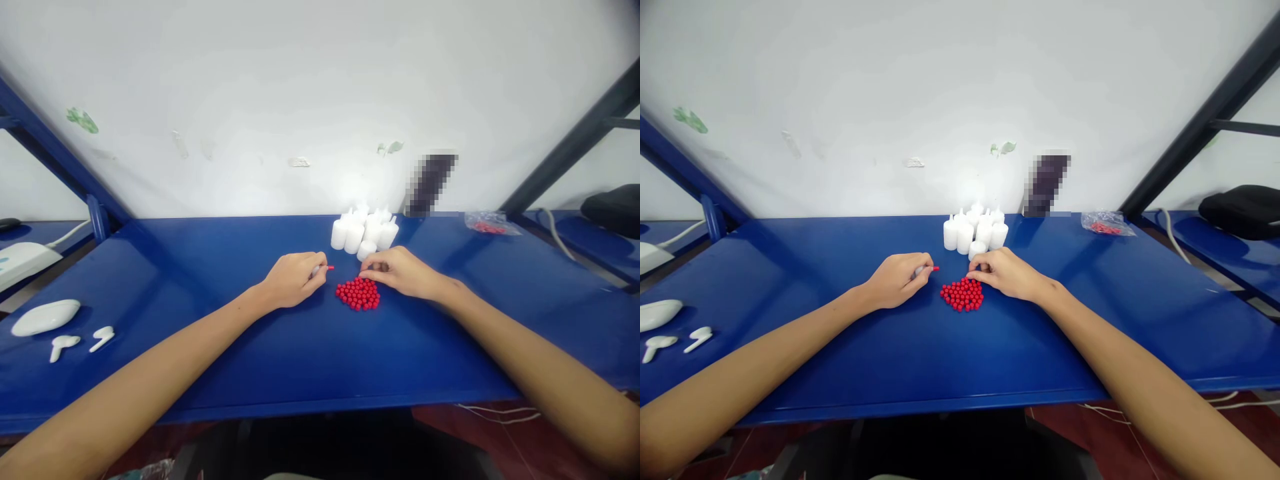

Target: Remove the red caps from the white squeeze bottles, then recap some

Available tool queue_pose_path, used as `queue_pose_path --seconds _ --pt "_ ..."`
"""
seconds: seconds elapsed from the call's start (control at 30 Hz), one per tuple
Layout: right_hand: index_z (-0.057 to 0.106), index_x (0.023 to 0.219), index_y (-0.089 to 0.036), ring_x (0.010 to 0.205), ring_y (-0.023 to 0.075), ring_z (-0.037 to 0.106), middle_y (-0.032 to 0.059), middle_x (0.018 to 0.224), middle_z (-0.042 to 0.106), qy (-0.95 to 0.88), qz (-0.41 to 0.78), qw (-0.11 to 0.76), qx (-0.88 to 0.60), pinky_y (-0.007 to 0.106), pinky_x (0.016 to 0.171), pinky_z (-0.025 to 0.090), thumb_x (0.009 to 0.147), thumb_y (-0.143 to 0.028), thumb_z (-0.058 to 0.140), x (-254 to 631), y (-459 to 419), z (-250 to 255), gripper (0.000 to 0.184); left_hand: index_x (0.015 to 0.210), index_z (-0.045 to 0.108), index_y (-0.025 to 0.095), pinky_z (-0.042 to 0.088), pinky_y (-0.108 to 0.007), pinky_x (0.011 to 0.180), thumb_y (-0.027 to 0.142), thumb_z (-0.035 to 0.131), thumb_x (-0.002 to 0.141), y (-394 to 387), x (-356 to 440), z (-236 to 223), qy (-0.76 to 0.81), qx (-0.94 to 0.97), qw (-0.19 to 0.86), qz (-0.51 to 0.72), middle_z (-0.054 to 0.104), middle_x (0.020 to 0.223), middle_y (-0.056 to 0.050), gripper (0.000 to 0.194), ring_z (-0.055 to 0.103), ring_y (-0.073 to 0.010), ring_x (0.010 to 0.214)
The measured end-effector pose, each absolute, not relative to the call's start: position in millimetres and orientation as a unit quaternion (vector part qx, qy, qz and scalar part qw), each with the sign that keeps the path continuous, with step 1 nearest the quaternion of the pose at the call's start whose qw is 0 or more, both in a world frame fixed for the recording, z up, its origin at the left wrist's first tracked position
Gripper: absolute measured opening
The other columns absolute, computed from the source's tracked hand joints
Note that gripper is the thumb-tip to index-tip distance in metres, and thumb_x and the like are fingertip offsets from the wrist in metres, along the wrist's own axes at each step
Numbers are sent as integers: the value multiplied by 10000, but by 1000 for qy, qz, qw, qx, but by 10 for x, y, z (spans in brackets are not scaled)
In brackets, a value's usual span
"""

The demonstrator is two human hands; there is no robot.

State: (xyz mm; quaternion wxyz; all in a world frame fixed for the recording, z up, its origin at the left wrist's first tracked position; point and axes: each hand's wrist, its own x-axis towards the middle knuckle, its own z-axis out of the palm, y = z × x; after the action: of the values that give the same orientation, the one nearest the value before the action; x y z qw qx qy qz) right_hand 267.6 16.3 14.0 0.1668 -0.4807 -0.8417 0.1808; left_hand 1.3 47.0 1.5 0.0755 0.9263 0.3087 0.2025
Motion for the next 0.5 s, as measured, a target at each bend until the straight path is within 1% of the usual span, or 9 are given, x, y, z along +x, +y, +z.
queue_pose_path --seconds 0.13,0.37,0.43,0.5 --pt "708 864 -192 546 120 542 -8 633 639 -835 187 178 -486 247 552 395 912 -449 607 2664 171 119 280 922 557 191 377 -268 645 313 371 994 474 12 11 307 927 82 201 643 806 1 233 565 -141 680" --pt "700 838 -189 541 119 532 -9 623 633 -833 183 204 -480 245 558 396 891 -472 628 2687 186 92 297 983 560 194 427 -290 705 337 349 1013 479 -7 5 294 930 87 201 665 907 -18 257 605 -162 781" --pt "695 848 -188 536 119 518 -10 618 626 -827 164 234 -485 247 555 388 917 -468 589 2669 156 105 308 1037 552 185 447 -304 736 337 376 997 463 -8 15 277 933 84 215 659 962 -38 236 607 -175 821" --pt "685 867 -183 531 117 495 -8 620 613 -805 127 296 -498 251 553 375 961 -453 513 2619 91 136 334 1118 522 167 464 -320 776 314 405 974 424 3 37 251 934 79 241 643 1033 -68 237 603 -190 874"
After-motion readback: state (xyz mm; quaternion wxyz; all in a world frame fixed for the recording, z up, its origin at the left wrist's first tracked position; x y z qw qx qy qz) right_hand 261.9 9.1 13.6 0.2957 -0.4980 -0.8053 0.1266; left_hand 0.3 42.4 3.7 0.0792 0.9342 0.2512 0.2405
